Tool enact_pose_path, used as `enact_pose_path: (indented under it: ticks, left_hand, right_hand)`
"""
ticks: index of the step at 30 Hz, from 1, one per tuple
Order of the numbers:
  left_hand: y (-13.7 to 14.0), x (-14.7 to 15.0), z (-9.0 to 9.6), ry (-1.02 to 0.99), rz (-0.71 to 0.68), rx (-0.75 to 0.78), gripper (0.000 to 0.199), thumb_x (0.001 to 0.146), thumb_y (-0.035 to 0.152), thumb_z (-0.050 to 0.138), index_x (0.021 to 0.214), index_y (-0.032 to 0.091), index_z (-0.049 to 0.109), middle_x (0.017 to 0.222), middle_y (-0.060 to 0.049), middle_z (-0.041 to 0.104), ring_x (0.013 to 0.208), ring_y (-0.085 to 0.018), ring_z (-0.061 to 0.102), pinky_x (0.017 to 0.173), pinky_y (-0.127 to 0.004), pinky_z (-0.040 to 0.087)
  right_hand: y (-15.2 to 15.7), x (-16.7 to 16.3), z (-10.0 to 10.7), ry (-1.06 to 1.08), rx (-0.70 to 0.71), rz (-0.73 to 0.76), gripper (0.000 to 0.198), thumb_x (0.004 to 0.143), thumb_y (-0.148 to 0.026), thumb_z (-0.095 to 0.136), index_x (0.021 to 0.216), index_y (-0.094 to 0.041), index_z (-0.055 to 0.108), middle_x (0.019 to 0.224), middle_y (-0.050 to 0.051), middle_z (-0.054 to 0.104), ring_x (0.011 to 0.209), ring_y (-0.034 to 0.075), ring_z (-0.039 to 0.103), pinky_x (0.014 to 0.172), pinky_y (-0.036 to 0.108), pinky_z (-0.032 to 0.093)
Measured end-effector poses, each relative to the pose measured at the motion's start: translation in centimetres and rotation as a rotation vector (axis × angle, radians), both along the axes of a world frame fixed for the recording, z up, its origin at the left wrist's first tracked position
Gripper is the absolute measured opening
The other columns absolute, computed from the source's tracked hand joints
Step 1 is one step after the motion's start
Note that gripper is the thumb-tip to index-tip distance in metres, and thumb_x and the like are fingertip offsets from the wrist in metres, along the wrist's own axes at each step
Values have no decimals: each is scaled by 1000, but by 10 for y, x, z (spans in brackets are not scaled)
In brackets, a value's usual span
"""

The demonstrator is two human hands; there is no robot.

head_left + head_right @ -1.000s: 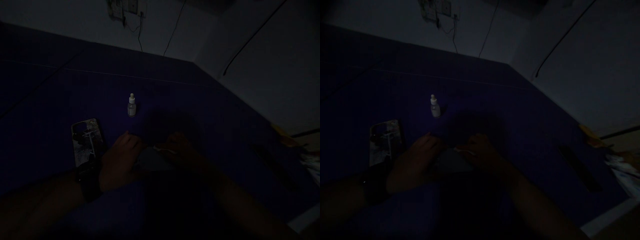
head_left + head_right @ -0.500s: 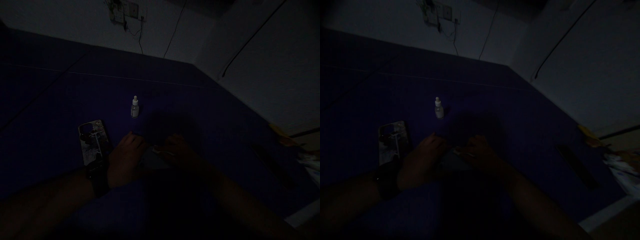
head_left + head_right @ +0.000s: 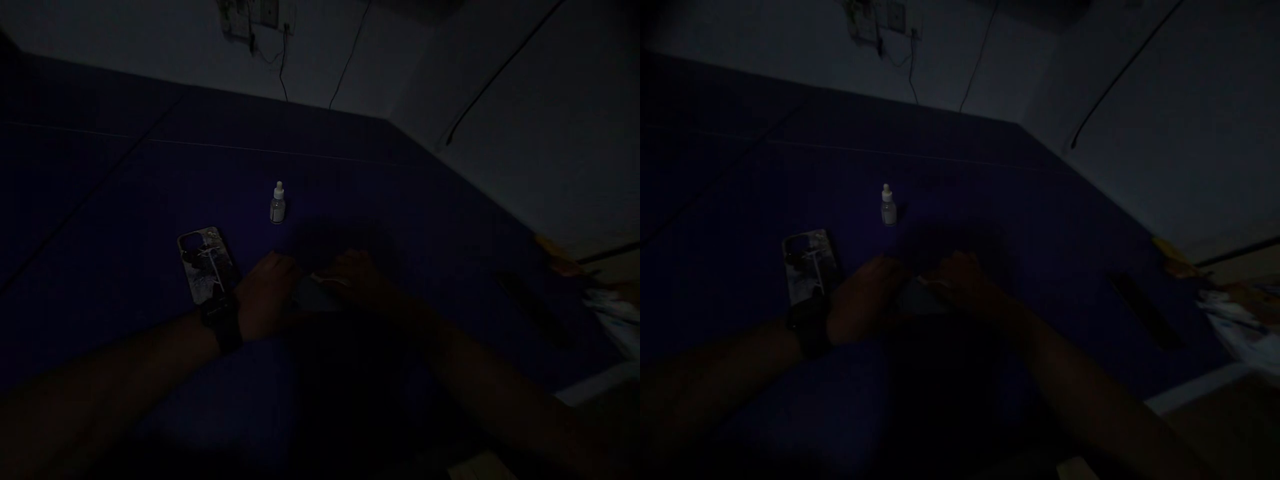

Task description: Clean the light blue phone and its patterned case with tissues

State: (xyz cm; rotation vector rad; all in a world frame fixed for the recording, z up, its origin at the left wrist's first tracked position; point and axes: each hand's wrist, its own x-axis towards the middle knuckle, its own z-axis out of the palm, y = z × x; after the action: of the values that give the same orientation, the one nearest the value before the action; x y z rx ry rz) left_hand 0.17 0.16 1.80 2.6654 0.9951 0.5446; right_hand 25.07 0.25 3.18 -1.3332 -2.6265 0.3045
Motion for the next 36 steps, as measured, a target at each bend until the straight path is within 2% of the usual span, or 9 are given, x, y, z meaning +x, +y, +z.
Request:
enact_pose_path:
  ticks: [3, 7, 10, 15, 21, 23, 28, 34, 36]
  left_hand:
    - [-2, -2, 2, -12, 3, -34, 62, 79, 49, 82, 126, 16, 57, 121, -12, 62, 111, -32, 57, 100, -48, 49]
    - [-5, -6, 5, -21, -1, -99, 77, 75, 43, 85, 136, 13, 50, 128, -15, 59, 117, -33, 56, 104, -50, 48]
    - [-9, -10, 4, -40, 42, -133, 69, 76, 36, 82, 133, 12, 51, 129, -16, 56, 120, -33, 54, 104, -50, 50]
    - [-15, -17, 2, -127, 102, -109, 51, 81, 40, 72, 122, 15, 57, 126, -16, 55, 119, -35, 54, 99, -52, 53]
    - [-19, -26, 1, -167, 90, -117, 50, 82, 39, 74, 124, 17, 56, 130, -15, 56, 123, -34, 55, 104, -52, 50]
    - [-20, -27, 1, -157, 100, -113, 51, 83, 39, 75, 125, 17, 56, 130, -15, 56, 122, -33, 55, 104, -52, 51]
    - [-21, -26, 1, -125, 109, -69, 52, 86, 42, 75, 127, 18, 56, 133, -14, 58, 130, -35, 52, 107, -54, 48]
    - [-19, -27, 1, -105, 90, -90, 52, 85, 43, 77, 126, 18, 55, 134, -13, 61, 126, -32, 57, 107, -51, 48]
    - [-19, -27, 1, -116, 98, -93, 52, 84, 44, 78, 124, 19, 56, 132, -12, 62, 124, -32, 58, 105, -50, 50]
  right_hand:
    - [-3, 0, -3, 33, 17, -64, 32, 104, -42, 50, 122, -29, 73, 112, 7, 74, 101, 26, 57, 89, 42, 32]
    - [-5, 0, -7, -7, 73, -81, 30, 104, -42, 52, 120, -32, 75, 103, 6, 75, 97, 26, 56, 87, 42, 30]
    - [-5, 0, -8, -3, 103, -77, 30, 104, -40, 51, 120, -32, 75, 100, 6, 74, 96, 25, 55, 87, 42, 29]
    - [-4, -1, -8, 25, 115, -76, 29, 103, -41, 54, 122, -32, 74, 100, 6, 73, 97, 24, 56, 89, 43, 30]
    - [2, -1, -11, 43, 117, -63, 29, 103, -43, 54, 119, -32, 76, 97, 6, 73, 94, 23, 56, 87, 42, 30]
    - [1, 2, -9, 58, 102, -22, 28, 103, -43, 55, 117, -32, 77, 94, 6, 73, 92, 23, 55, 87, 41, 30]
    - [-13, 11, -2, 58, -99, 218, 25, 102, -46, 57, 117, -39, 76, 98, 3, 73, 97, 23, 53, 88, 40, 30]
    - [2, -1, -7, 62, 10, -4, 26, 101, -45, 59, 119, -36, 76, 96, 5, 72, 93, 22, 53, 85, 40, 27]
    - [5, -4, -8, 70, 22, -9, 25, 100, -44, 61, 118, -35, 76, 94, 5, 71, 92, 22, 53, 84, 40, 26]
